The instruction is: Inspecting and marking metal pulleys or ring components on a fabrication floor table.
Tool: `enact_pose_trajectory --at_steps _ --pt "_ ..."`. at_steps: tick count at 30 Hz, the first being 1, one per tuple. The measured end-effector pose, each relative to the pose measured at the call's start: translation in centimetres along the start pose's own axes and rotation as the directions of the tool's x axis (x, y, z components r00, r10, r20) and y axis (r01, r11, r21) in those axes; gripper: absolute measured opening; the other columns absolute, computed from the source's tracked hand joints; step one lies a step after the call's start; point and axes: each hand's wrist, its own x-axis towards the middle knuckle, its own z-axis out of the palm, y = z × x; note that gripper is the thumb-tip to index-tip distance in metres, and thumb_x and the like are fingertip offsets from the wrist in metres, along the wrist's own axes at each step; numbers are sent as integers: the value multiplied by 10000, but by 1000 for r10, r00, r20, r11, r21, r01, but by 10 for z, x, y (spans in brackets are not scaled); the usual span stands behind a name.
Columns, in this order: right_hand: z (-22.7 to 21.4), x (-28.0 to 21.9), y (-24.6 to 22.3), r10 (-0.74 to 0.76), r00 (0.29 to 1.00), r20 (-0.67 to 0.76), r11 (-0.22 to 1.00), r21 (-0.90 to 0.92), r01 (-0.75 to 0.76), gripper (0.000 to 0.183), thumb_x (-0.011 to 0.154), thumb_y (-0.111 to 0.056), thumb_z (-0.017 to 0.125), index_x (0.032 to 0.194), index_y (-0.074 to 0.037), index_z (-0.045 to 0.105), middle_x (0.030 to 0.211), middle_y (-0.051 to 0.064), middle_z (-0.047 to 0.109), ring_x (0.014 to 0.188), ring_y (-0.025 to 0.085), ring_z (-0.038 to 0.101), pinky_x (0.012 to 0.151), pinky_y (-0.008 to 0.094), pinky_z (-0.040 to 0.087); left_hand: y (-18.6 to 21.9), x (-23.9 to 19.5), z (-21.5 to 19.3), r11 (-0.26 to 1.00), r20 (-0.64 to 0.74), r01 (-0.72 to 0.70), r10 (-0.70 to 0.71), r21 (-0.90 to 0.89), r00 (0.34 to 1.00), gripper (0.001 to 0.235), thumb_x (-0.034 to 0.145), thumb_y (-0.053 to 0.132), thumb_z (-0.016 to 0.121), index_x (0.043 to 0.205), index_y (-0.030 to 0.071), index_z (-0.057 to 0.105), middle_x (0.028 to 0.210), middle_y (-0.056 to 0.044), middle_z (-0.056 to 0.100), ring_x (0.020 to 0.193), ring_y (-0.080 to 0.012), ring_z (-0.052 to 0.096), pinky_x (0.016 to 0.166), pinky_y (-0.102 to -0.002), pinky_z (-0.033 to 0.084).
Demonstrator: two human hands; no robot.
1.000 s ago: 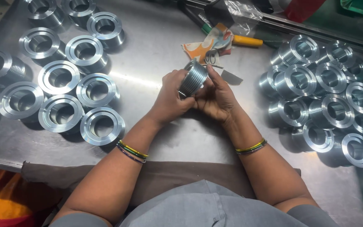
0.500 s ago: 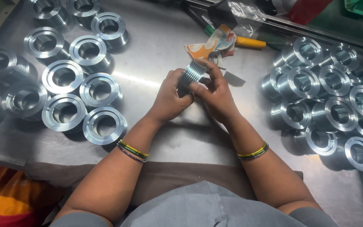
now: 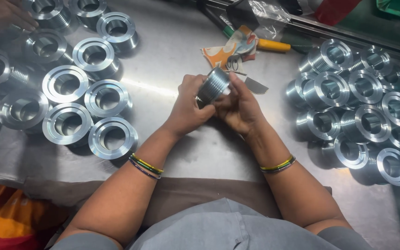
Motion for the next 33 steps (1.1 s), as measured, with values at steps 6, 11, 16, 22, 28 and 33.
enact_pose_trajectory --at_steps 6,11,16,22,28,33 --pt "21 -2 -5 -223 970 -96 866 -477 151 517 967 -291 638 1404 -67 474 1306 124 520 1127 228 601 952 368 553 -5 -3 -2 926 82 210 -194 -315 978 346 817 54 690 1149 35 592 1068 -81 606 976 -177 609 901 -357 526" --pt "4 0 -13 64 966 -251 978 -179 -112 495 1007 -417 541 1295 -15 545 1173 135 622 971 219 659 775 366 578 -8 3 1 380 133 271 -350 -885 927 321 853 -7 683 1159 32 591 1040 -20 623 991 -130 617 957 -333 509" --pt "20 -4 -8 77 993 -84 931 -351 -102 419 1011 -260 605 1344 -10 568 1127 49 678 927 141 658 804 291 560 -32 9 -4 -148 217 160 -573 -976 791 216 998 207 642 1133 54 569 956 -42 621 920 -154 639 960 -358 533" --pt "16 -4 -11 58 990 -127 928 -358 -100 402 998 -249 630 1320 -11 589 1081 65 684 908 137 664 768 276 550 -27 10 -2 -148 207 148 -565 -978 799 375 1058 384 445 1096 36 580 917 -55 620 875 -142 626 935 -349 539" --pt "-36 7 9 -27 989 -143 931 -363 -27 469 1073 -460 682 1241 -27 620 930 72 667 739 143 619 610 263 495 -18 5 1 270 207 369 -482 -889 851 244 1093 284 518 1028 65 602 812 -28 587 768 -130 578 789 -316 518" --pt "6 -5 0 -208 978 -3 679 -720 142 668 921 -302 833 1419 -2 503 1072 63 638 901 103 625 763 248 537 -12 6 1 251 254 411 -483 -877 838 248 1040 269 510 1002 53 626 814 -15 628 761 -114 603 752 -296 527"
